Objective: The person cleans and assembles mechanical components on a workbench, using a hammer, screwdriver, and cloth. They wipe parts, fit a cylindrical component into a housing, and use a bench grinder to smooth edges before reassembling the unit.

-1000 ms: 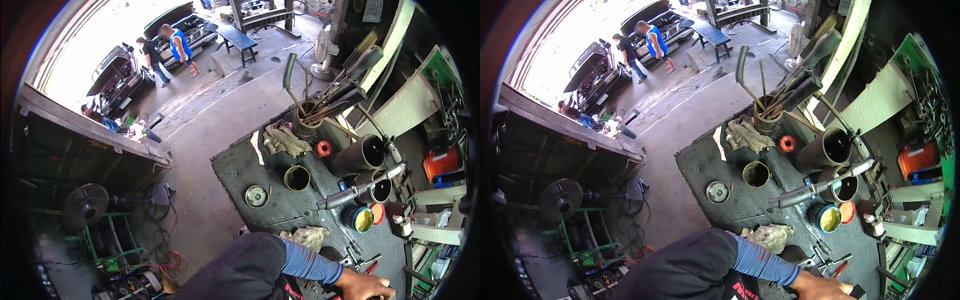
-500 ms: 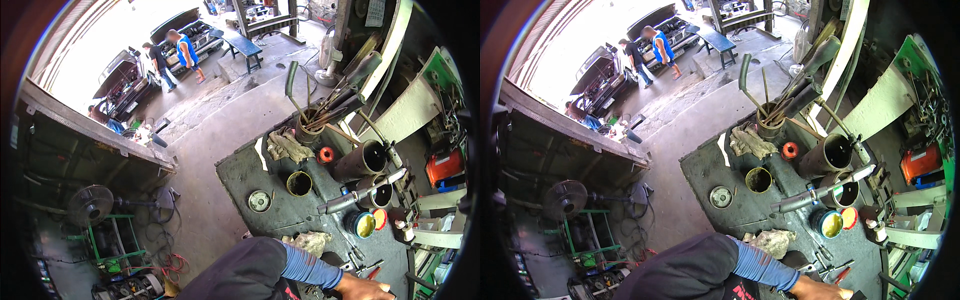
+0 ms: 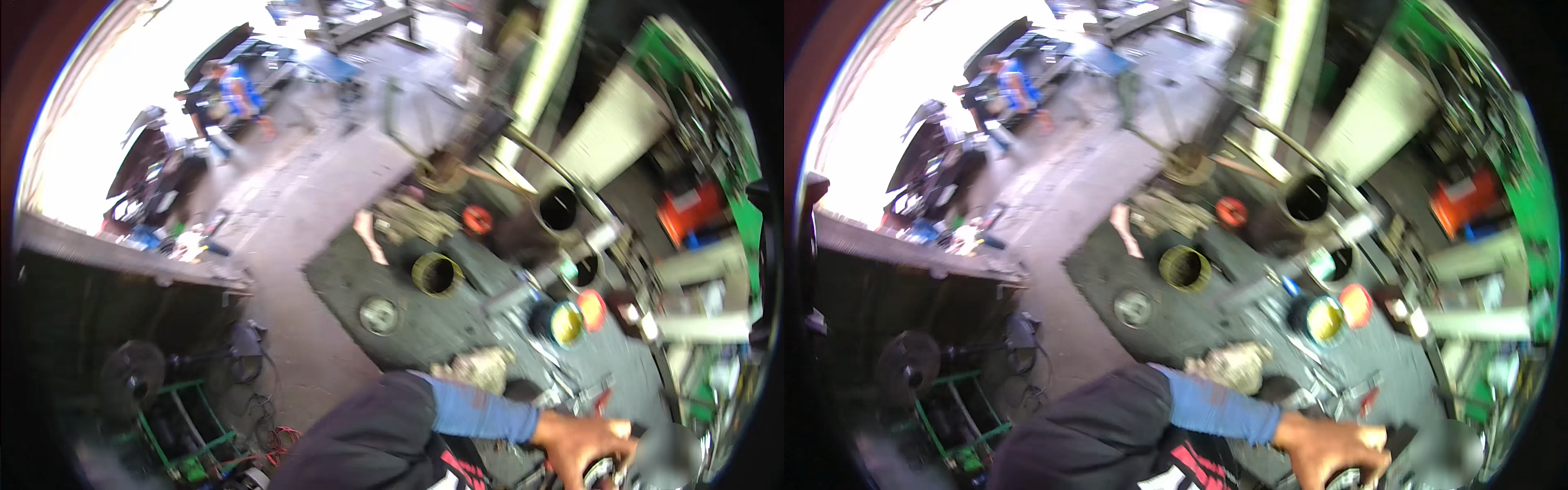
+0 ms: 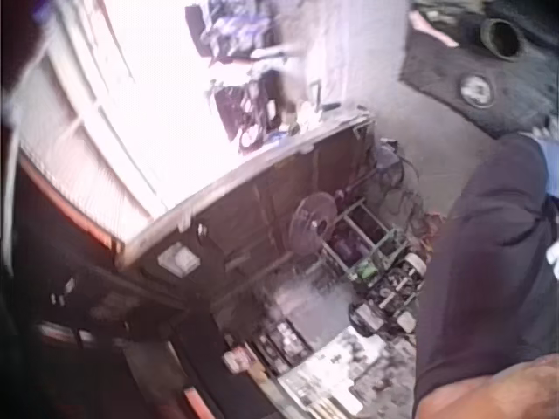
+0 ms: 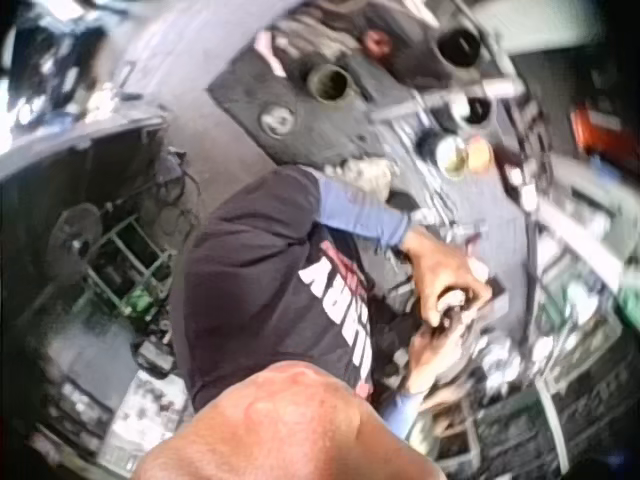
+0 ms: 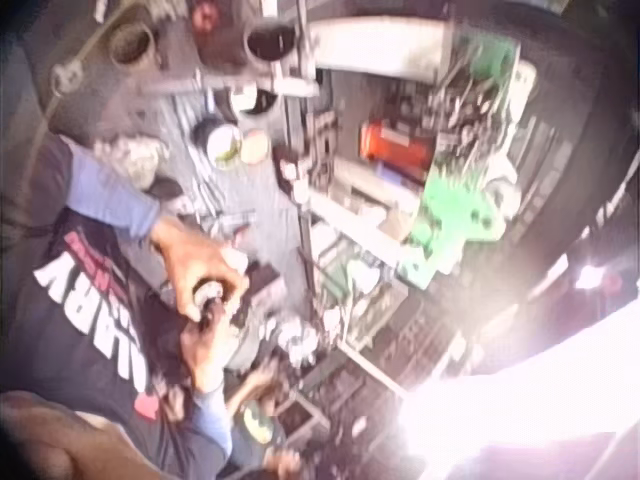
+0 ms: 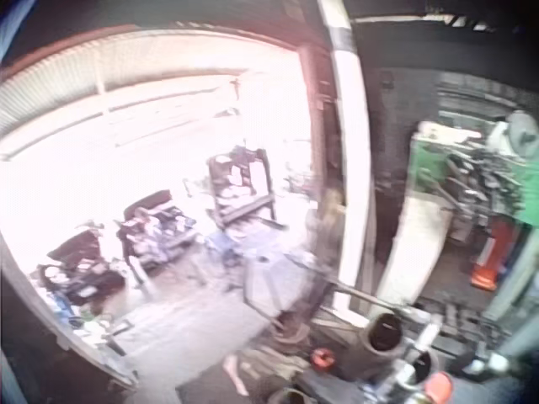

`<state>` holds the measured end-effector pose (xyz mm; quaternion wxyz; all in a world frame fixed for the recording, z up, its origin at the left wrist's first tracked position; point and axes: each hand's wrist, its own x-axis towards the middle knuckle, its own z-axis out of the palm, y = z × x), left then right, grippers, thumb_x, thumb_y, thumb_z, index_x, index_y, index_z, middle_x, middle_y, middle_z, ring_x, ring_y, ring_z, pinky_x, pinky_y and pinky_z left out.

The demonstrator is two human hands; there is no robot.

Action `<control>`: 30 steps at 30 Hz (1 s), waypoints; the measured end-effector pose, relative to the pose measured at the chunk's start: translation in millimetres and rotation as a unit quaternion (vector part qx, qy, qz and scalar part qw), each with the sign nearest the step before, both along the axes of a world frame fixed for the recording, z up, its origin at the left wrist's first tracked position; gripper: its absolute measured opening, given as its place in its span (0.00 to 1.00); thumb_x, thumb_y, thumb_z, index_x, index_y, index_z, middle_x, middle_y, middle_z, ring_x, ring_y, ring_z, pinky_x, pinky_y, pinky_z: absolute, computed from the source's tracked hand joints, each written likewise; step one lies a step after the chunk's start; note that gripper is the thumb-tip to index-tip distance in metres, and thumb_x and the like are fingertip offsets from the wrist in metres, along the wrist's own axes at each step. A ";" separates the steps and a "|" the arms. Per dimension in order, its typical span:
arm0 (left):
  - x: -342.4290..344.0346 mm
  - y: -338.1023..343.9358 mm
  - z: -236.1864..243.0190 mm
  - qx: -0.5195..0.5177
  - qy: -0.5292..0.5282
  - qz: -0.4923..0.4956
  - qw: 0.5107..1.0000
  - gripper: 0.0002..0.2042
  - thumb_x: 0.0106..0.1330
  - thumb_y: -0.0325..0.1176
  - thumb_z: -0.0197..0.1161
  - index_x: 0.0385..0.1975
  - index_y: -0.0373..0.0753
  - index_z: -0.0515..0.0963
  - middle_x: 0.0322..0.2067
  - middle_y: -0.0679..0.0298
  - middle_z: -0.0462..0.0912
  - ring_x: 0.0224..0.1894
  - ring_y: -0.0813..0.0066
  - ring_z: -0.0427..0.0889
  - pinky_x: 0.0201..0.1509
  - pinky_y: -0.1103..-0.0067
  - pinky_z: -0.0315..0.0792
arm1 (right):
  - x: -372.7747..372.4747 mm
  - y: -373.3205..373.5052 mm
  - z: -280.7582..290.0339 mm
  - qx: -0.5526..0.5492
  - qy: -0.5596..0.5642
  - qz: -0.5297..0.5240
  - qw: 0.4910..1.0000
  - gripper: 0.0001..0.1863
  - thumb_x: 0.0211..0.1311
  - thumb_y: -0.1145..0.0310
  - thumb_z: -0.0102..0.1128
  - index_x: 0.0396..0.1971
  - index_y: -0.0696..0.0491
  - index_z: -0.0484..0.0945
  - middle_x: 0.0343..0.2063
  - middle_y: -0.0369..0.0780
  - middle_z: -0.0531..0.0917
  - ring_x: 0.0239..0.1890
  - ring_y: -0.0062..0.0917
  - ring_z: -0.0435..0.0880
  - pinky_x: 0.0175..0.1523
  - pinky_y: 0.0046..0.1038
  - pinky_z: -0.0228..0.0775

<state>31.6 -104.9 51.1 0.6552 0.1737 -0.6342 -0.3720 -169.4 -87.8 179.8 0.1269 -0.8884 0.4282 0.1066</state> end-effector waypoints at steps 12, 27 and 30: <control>-1.7 -12.1 -11.9 0.005 0.010 -0.008 1.000 0.28 0.36 0.40 0.84 0.40 0.42 0.80 0.37 0.65 0.84 0.44 0.58 0.79 0.47 0.66 0.77 | 6.1 -7.8 -15.4 -0.056 -0.154 0.111 0.980 0.27 0.39 0.78 0.74 0.45 0.52 0.77 0.21 0.37 0.79 0.21 0.35 0.83 0.27 0.38 0.75; -4.3 -14.6 -16.0 -0.017 0.013 -0.010 1.000 0.28 0.36 0.39 0.84 0.40 0.43 0.80 0.39 0.64 0.87 0.46 0.54 0.81 0.52 0.64 0.77 | -2.0 -7.5 -32.5 -0.076 -0.220 0.115 0.966 0.27 0.38 0.77 0.72 0.45 0.52 0.78 0.26 0.39 0.80 0.24 0.36 0.84 0.29 0.37 0.76; -5.8 -14.8 -14.9 -0.025 0.026 -0.009 0.999 0.28 0.37 0.39 0.84 0.41 0.44 0.79 0.40 0.65 0.87 0.46 0.54 0.82 0.55 0.63 0.75 | -0.1 -6.6 -25.5 -0.072 -0.224 0.122 0.964 0.30 0.34 0.86 0.67 0.46 0.55 0.76 0.29 0.44 0.83 0.26 0.41 0.86 0.33 0.40 0.80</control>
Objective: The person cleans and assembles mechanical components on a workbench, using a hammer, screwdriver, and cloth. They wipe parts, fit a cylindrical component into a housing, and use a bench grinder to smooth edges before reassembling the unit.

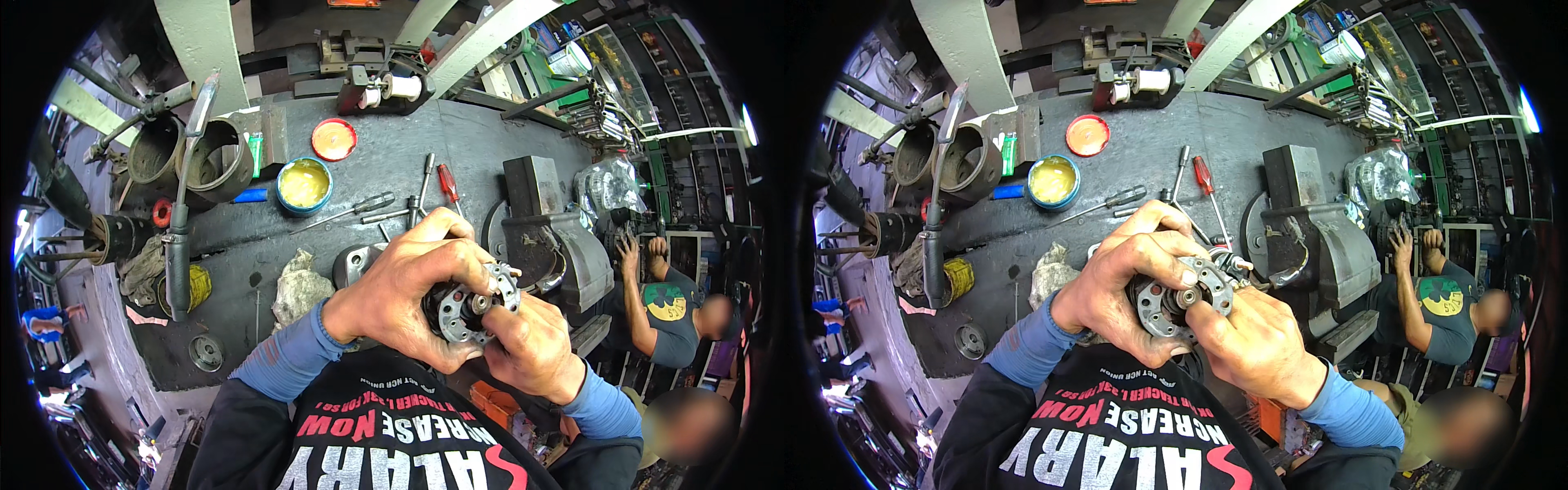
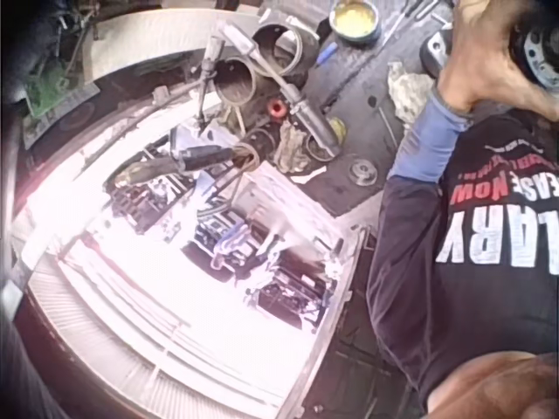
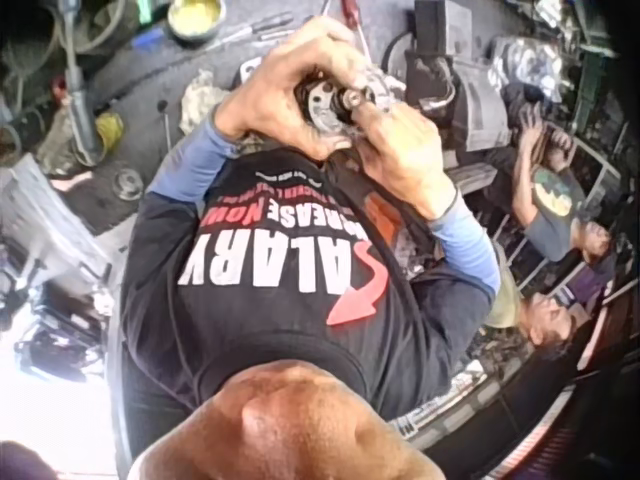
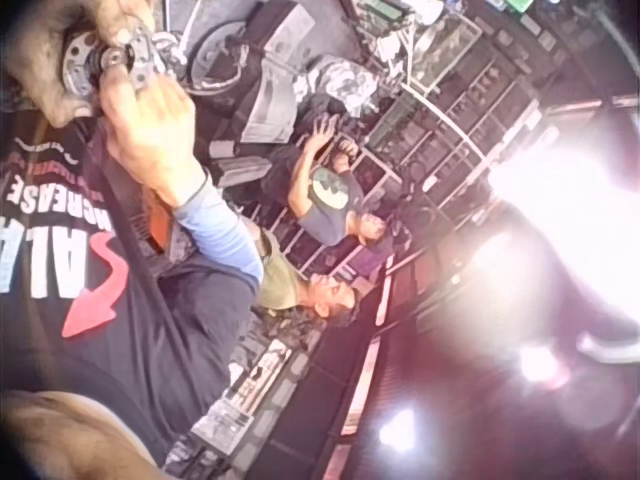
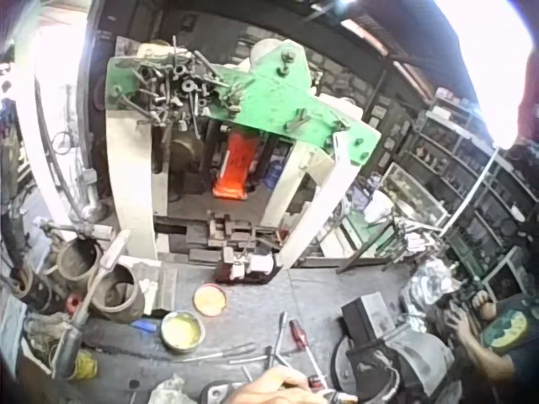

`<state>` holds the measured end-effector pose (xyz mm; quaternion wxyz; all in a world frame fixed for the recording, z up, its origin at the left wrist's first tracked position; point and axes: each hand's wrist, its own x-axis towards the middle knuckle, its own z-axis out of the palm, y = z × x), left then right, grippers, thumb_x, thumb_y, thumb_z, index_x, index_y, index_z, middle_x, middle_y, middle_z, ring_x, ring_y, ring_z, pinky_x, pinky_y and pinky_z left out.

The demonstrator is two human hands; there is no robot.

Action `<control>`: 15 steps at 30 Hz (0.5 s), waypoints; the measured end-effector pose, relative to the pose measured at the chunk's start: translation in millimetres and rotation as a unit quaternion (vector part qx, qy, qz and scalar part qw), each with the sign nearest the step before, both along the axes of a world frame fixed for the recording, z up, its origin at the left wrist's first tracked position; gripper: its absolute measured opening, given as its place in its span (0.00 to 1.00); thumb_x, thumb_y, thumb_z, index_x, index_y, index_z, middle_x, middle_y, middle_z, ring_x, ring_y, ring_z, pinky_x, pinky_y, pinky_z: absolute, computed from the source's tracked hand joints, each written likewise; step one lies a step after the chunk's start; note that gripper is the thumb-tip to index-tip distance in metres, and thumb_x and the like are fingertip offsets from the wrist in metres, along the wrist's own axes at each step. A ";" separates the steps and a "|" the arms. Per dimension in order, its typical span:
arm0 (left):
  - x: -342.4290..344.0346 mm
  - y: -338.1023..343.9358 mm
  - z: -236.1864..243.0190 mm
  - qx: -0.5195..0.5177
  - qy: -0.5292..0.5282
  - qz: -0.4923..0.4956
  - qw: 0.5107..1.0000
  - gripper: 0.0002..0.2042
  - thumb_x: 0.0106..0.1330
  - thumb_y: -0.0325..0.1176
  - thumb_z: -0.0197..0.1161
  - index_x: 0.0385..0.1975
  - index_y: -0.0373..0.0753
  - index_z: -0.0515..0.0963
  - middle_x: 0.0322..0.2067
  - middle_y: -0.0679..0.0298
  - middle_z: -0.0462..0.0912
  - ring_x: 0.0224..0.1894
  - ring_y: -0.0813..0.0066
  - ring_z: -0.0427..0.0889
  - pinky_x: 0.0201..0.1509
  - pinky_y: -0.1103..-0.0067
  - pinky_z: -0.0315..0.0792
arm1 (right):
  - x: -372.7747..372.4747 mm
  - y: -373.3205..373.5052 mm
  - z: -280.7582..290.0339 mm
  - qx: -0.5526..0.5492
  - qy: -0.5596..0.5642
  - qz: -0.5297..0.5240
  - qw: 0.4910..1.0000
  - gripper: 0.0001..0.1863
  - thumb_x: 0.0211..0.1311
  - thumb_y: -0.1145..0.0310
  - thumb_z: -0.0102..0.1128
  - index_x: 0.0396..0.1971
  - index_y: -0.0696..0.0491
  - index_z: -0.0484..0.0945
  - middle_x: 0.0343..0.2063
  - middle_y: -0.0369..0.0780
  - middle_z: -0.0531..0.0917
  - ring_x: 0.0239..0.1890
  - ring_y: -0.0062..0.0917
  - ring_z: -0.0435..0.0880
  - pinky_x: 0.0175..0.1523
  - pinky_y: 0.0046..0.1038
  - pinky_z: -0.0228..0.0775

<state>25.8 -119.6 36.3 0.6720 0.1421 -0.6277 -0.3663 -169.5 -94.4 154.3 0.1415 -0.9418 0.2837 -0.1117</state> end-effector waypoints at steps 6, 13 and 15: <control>5.1 0.8 2.0 0.017 -0.022 -0.012 1.000 0.30 0.37 0.40 0.85 0.43 0.44 0.79 0.43 0.65 0.86 0.49 0.56 0.81 0.57 0.64 0.74 | 22.6 5.4 66.6 0.130 -0.086 -0.176 0.972 0.26 0.49 0.79 0.73 0.52 0.55 0.80 0.35 0.42 0.82 0.31 0.32 0.84 0.35 0.32 0.79; 6.8 1.9 4.7 0.034 -0.045 -0.014 0.998 0.30 0.37 0.41 0.84 0.44 0.44 0.80 0.42 0.66 0.83 0.47 0.58 0.78 0.54 0.65 0.75 | 42.8 -14.1 53.2 0.031 0.083 -0.175 0.981 0.17 0.51 0.72 0.70 0.41 0.56 0.76 0.33 0.46 0.79 0.35 0.46 0.84 0.41 0.42 0.79; 6.6 2.6 5.3 0.034 -0.039 -0.011 0.999 0.29 0.36 0.39 0.83 0.43 0.44 0.81 0.41 0.66 0.83 0.47 0.59 0.78 0.53 0.66 0.75 | 43.8 -14.4 49.4 0.031 0.095 -0.186 0.977 0.16 0.50 0.71 0.70 0.39 0.56 0.75 0.32 0.46 0.79 0.35 0.46 0.84 0.40 0.42 0.78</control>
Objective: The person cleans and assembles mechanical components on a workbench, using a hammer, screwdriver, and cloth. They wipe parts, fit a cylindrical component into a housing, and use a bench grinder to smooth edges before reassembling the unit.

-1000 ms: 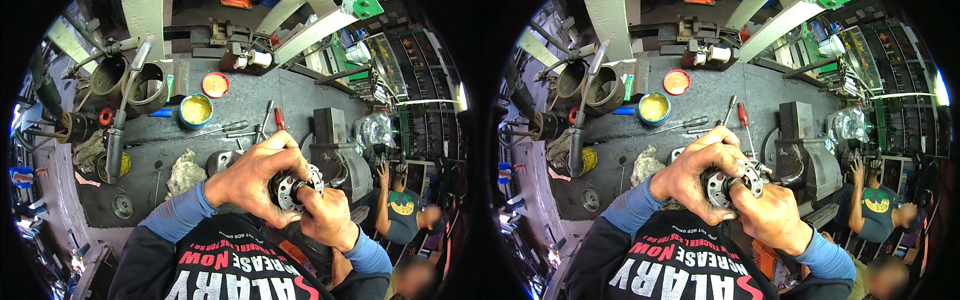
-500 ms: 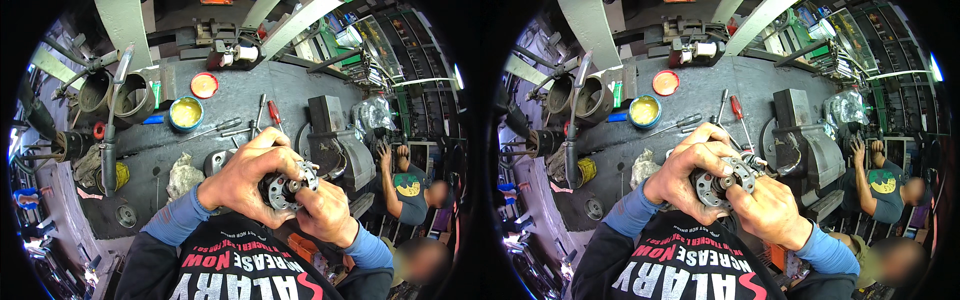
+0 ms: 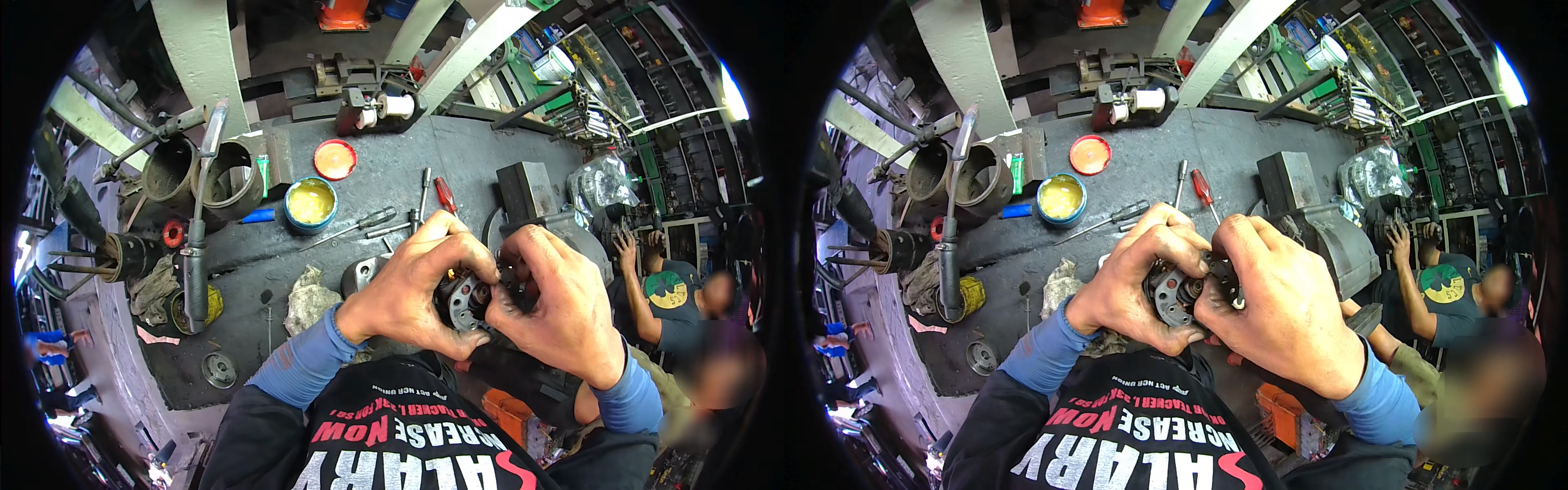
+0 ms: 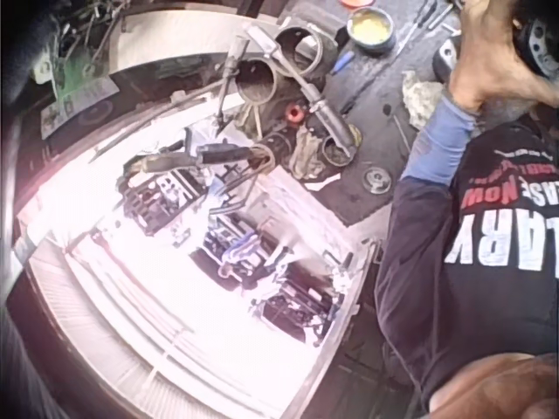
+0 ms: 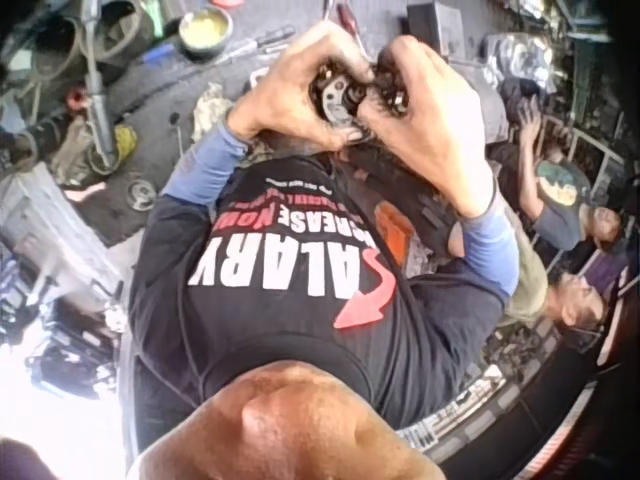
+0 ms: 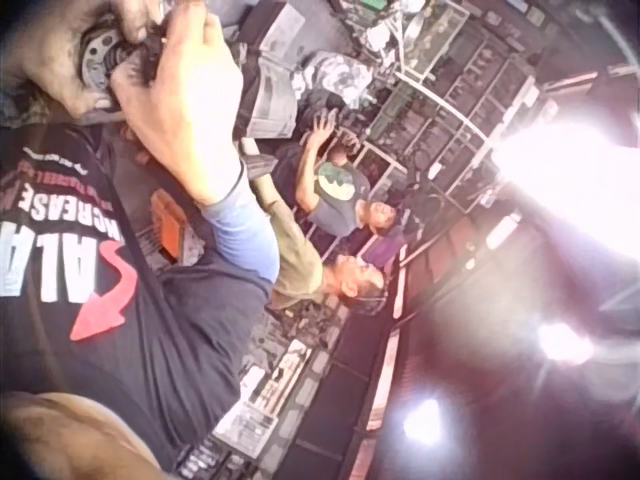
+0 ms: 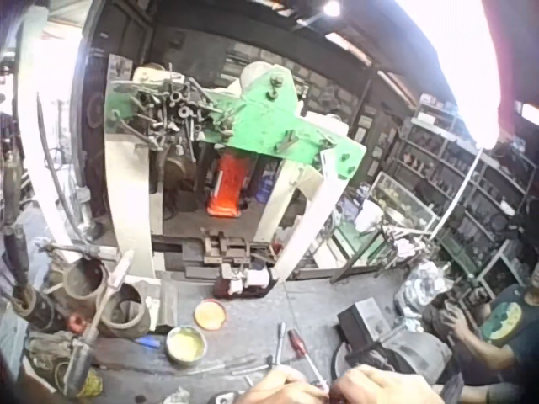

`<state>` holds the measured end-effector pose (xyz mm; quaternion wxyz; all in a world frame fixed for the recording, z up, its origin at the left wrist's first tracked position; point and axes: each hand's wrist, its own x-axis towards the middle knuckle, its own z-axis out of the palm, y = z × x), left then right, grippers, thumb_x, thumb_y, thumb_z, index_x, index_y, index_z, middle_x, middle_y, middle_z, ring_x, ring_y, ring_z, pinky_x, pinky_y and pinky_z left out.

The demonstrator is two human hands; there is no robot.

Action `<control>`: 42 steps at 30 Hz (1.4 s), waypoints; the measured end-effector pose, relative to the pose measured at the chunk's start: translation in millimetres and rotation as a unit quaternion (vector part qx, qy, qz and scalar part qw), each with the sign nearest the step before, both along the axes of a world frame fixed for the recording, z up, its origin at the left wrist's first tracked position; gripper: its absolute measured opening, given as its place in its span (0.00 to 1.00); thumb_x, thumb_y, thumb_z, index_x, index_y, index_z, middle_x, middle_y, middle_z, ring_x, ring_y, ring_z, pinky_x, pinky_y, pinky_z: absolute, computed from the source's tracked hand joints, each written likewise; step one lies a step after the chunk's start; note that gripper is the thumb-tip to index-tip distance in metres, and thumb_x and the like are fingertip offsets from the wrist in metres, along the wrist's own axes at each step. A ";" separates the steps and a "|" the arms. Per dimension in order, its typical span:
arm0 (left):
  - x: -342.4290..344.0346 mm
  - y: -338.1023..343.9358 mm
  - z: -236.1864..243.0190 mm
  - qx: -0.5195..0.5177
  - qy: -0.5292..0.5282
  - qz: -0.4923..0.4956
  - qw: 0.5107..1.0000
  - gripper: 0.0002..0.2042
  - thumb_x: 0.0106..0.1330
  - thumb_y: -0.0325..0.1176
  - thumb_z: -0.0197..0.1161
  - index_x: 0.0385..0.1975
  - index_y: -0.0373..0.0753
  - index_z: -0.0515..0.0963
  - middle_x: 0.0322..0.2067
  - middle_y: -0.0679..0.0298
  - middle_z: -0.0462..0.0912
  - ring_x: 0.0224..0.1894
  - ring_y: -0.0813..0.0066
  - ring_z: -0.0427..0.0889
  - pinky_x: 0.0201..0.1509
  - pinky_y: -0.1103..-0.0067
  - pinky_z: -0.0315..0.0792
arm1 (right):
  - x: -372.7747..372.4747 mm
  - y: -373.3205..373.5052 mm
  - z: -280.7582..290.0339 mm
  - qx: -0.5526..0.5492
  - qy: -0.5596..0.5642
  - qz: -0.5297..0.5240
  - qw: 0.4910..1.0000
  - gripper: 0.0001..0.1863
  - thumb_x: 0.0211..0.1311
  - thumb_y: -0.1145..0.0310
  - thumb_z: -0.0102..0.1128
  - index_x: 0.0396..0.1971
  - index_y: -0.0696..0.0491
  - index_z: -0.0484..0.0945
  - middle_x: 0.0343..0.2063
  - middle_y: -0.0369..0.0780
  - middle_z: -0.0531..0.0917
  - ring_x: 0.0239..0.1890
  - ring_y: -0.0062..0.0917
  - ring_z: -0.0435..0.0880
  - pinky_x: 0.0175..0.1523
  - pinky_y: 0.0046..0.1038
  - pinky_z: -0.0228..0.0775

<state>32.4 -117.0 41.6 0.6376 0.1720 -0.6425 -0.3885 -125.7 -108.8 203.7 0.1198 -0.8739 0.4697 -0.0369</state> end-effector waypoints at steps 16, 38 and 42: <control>3.1 -3.6 0.9 0.027 -0.015 -0.004 1.000 0.30 0.36 0.42 0.82 0.44 0.48 0.79 0.35 0.69 0.82 0.41 0.62 0.71 0.51 0.67 0.69 | 7.1 -5.8 -5.5 -0.045 0.017 0.034 0.998 0.13 0.46 0.72 0.71 0.31 0.52 0.75 0.27 0.42 0.75 0.29 0.41 0.80 0.34 0.40 0.74; 6.2 -4.8 3.9 0.000 -0.046 0.004 0.999 0.30 0.39 0.43 0.81 0.45 0.48 0.77 0.37 0.70 0.85 0.37 0.65 0.78 0.53 0.69 0.63 | 5.9 -10.5 4.8 0.025 -0.014 0.012 1.000 0.13 0.49 0.74 0.69 0.35 0.56 0.76 0.29 0.46 0.78 0.31 0.45 0.82 0.36 0.41 0.75; 6.4 -5.3 4.1 0.001 -0.044 0.008 0.999 0.30 0.39 0.43 0.82 0.45 0.48 0.77 0.36 0.71 0.85 0.37 0.66 0.78 0.52 0.69 0.63 | 6.5 -9.4 1.2 -0.009 -0.009 0.023 1.000 0.13 0.48 0.74 0.69 0.35 0.56 0.77 0.29 0.45 0.78 0.32 0.45 0.82 0.36 0.41 0.75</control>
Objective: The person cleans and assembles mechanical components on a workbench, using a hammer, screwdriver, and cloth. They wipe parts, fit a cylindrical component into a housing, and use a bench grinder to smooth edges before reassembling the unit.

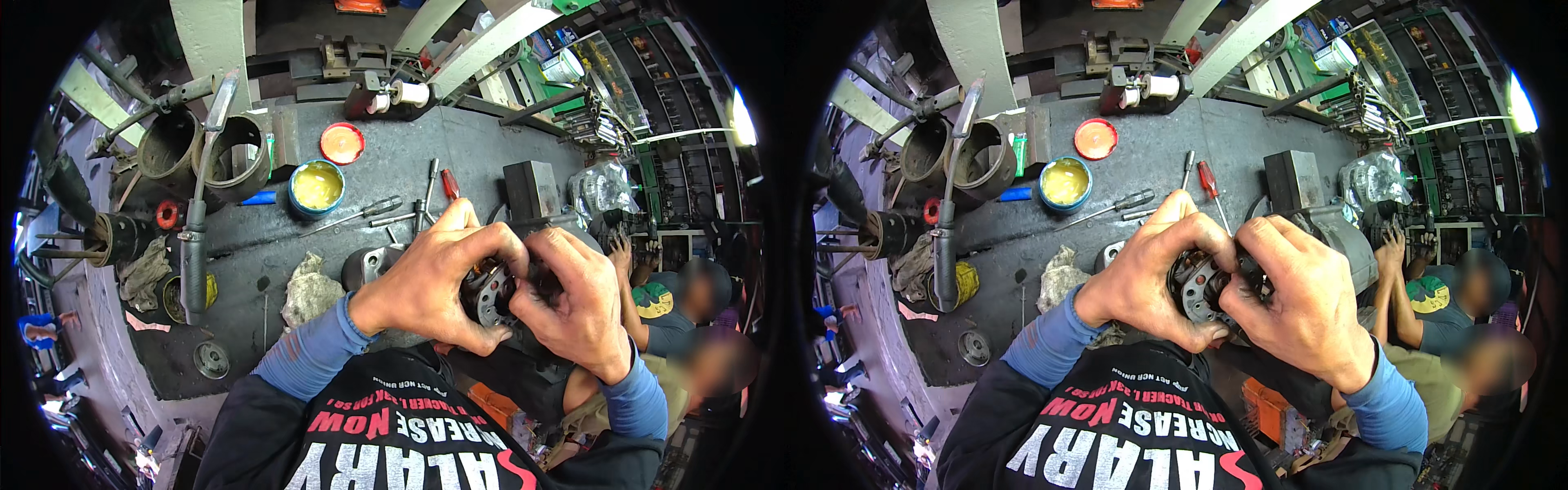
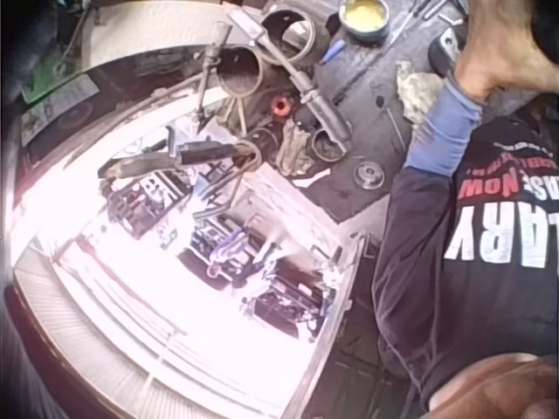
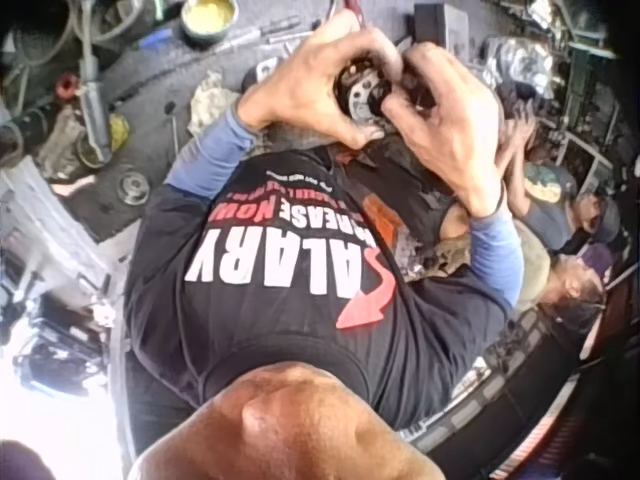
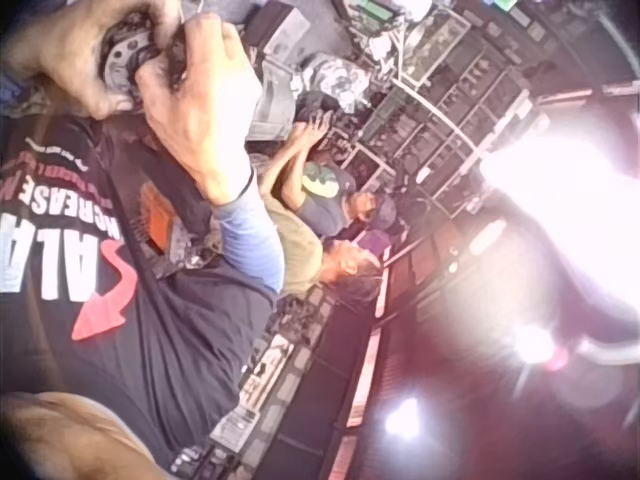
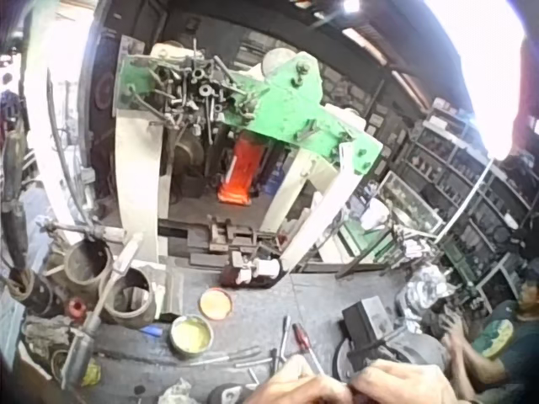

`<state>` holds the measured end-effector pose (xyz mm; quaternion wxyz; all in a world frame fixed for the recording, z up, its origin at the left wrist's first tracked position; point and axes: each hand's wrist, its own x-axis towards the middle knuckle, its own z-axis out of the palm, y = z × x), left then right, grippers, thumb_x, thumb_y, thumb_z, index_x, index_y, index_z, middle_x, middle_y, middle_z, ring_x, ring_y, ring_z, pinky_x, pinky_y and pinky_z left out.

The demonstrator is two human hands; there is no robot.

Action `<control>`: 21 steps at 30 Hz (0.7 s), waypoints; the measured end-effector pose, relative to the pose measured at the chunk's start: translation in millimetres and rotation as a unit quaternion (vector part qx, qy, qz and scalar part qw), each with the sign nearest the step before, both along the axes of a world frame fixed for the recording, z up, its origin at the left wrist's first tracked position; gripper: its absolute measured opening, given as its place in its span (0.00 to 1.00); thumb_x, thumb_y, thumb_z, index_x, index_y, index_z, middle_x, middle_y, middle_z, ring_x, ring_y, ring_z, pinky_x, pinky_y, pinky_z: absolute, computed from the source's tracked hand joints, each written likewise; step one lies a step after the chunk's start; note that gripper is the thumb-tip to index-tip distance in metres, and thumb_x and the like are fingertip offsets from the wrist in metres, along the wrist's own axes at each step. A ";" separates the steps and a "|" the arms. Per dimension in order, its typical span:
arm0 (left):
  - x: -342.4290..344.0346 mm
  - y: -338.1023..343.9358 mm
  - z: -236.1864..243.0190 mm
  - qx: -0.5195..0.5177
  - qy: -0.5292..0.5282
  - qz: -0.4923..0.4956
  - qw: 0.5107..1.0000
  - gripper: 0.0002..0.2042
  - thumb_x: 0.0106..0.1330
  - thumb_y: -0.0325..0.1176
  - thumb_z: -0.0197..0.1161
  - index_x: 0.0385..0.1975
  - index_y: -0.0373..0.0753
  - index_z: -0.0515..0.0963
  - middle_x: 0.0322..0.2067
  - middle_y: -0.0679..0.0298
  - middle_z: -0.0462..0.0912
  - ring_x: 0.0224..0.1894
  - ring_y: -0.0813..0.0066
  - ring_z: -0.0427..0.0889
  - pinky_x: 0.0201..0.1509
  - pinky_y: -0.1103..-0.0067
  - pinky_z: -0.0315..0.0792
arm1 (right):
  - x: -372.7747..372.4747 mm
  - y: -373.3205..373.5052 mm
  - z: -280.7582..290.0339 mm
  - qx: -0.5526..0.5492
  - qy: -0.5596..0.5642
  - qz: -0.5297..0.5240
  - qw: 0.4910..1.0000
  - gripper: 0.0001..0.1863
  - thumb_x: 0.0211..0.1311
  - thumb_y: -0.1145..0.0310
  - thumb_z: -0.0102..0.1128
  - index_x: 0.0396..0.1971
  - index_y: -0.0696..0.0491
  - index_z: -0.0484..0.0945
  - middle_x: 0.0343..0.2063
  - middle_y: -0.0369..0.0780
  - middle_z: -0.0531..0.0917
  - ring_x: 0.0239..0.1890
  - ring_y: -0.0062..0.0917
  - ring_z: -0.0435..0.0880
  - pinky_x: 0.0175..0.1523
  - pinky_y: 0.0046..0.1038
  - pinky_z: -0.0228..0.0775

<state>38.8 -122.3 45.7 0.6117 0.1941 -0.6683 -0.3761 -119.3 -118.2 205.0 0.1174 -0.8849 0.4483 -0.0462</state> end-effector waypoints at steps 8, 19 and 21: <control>-1.5 -0.1 -0.2 -0.003 0.006 -0.007 1.000 0.30 0.38 0.43 0.82 0.45 0.47 0.77 0.37 0.71 0.85 0.35 0.67 0.79 0.53 0.70 0.63 | 8.6 7.5 4.6 -0.031 0.075 0.016 0.997 0.15 0.48 0.75 0.69 0.36 0.56 0.73 0.31 0.46 0.78 0.34 0.46 0.83 0.40 0.43 0.77; -2.5 0.3 -1.5 0.007 0.019 -0.003 1.000 0.30 0.35 0.43 0.82 0.43 0.48 0.79 0.32 0.69 0.83 0.35 0.65 0.74 0.51 0.70 0.64 | 11.7 2.8 8.8 -0.008 0.083 0.000 0.997 0.16 0.45 0.75 0.69 0.36 0.55 0.74 0.29 0.45 0.78 0.31 0.46 0.81 0.37 0.42 0.75; -2.4 0.1 -1.6 0.008 0.019 -0.006 1.000 0.30 0.36 0.43 0.82 0.44 0.48 0.79 0.33 0.69 0.83 0.35 0.66 0.74 0.51 0.70 0.64 | 11.3 2.5 7.9 0.020 0.094 -0.006 0.995 0.16 0.48 0.73 0.70 0.35 0.55 0.72 0.29 0.46 0.78 0.34 0.46 0.83 0.39 0.44 0.76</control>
